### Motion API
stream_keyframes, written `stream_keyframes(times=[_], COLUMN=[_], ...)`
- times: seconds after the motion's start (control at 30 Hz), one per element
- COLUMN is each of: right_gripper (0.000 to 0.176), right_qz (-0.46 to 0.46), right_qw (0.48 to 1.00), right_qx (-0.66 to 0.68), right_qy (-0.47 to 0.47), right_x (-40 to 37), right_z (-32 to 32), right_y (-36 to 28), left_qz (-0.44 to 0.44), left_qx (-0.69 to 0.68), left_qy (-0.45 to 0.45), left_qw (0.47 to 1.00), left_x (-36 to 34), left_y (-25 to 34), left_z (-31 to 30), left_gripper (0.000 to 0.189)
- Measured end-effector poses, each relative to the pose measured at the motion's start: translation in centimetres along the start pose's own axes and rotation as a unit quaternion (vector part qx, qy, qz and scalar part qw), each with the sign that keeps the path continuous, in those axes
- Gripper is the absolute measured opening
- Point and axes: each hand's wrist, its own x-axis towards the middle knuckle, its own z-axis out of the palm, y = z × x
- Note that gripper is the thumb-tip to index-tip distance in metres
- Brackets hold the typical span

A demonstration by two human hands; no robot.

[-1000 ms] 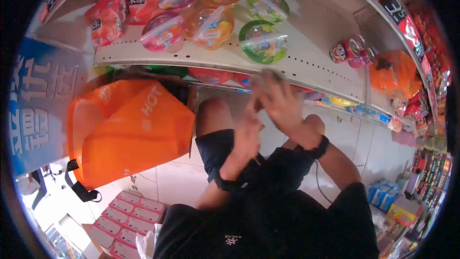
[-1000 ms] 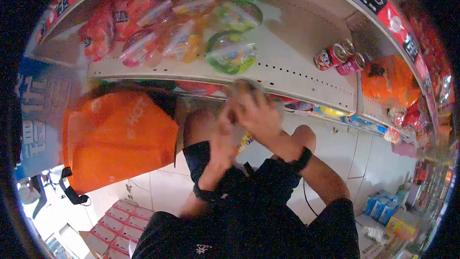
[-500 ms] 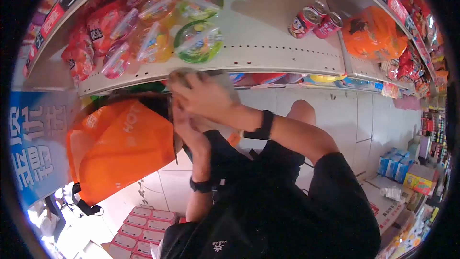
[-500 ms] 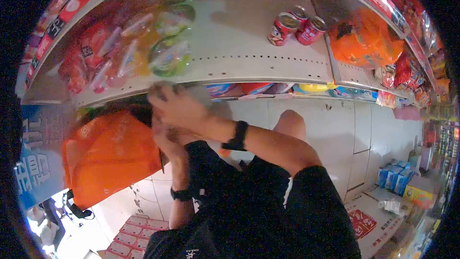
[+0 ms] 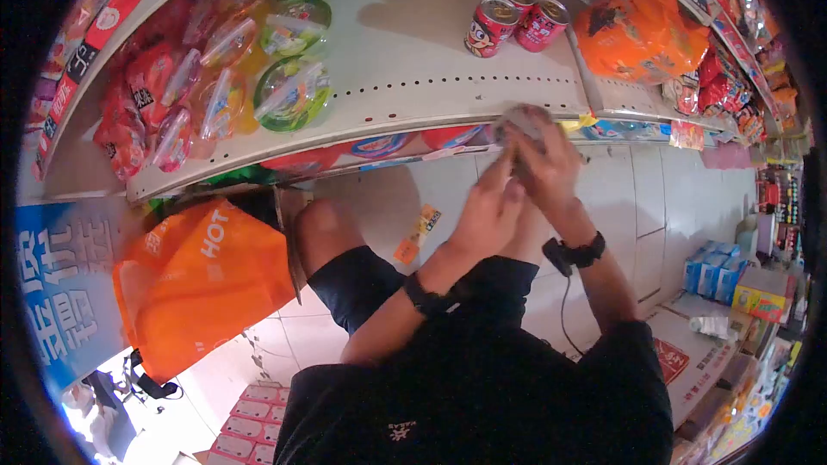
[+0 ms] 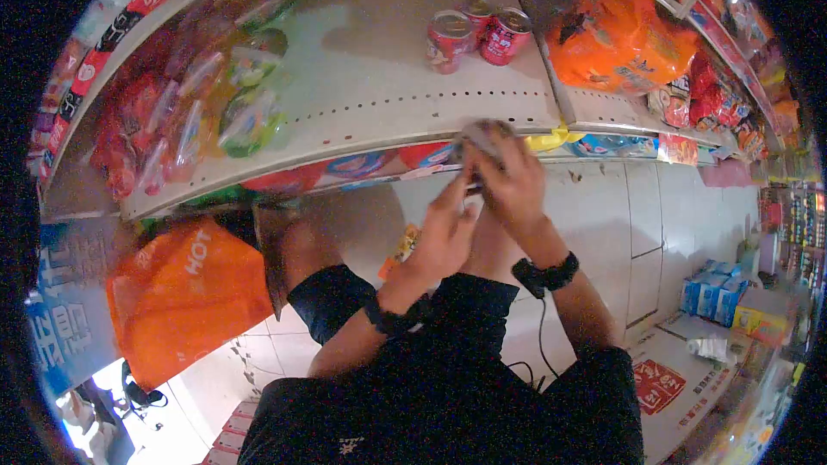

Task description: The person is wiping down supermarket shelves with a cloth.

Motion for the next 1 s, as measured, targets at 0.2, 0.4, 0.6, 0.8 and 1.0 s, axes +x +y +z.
stream_keyframes(times=[0.2, 0.4, 0.6, 0.8, 1.0], right_gripper=[0.031, 0.032, 0.031, 0.041, 0.055], right_qz=[-0.075, -0.117, -0.048, 0.129, 0.331], right_qw=[0.993, 0.991, 0.999, 0.991, 0.942], right_qx=[0.081, 0.062, 0.007, -0.025, 0.003], right_qy=[-0.041, -0.036, 0.004, 0.006, 0.056], right_x=[6.3, 8.2, 1.7, -4.6, -9.3], right_z=[3.8, 6.5, 3.0, -4.3, -8.5], right_y=[-11.9, -15.7, -4.7, 4.8, 5.3], left_qz=[-0.011, -0.075, -0.022, 0.013, 0.235], left_qx=[0.02, 0.035, 0.083, 0.11, 0.291], left_qy=[0.189, 0.334, 0.095, -0.139, -0.132], left_qw=[0.982, 0.939, 0.992, 0.984, 0.918], left_x=[-5.2, -5.8, -3.7, 3.1, 7.4], left_y=[-1.7, -2.0, -2.9, 0.8, 3.5], left_z=[-9.3, -11.7, -2.8, 4.9, 3.9], left_gripper=[0.062, 0.063, 0.064, 0.067, 0.055])
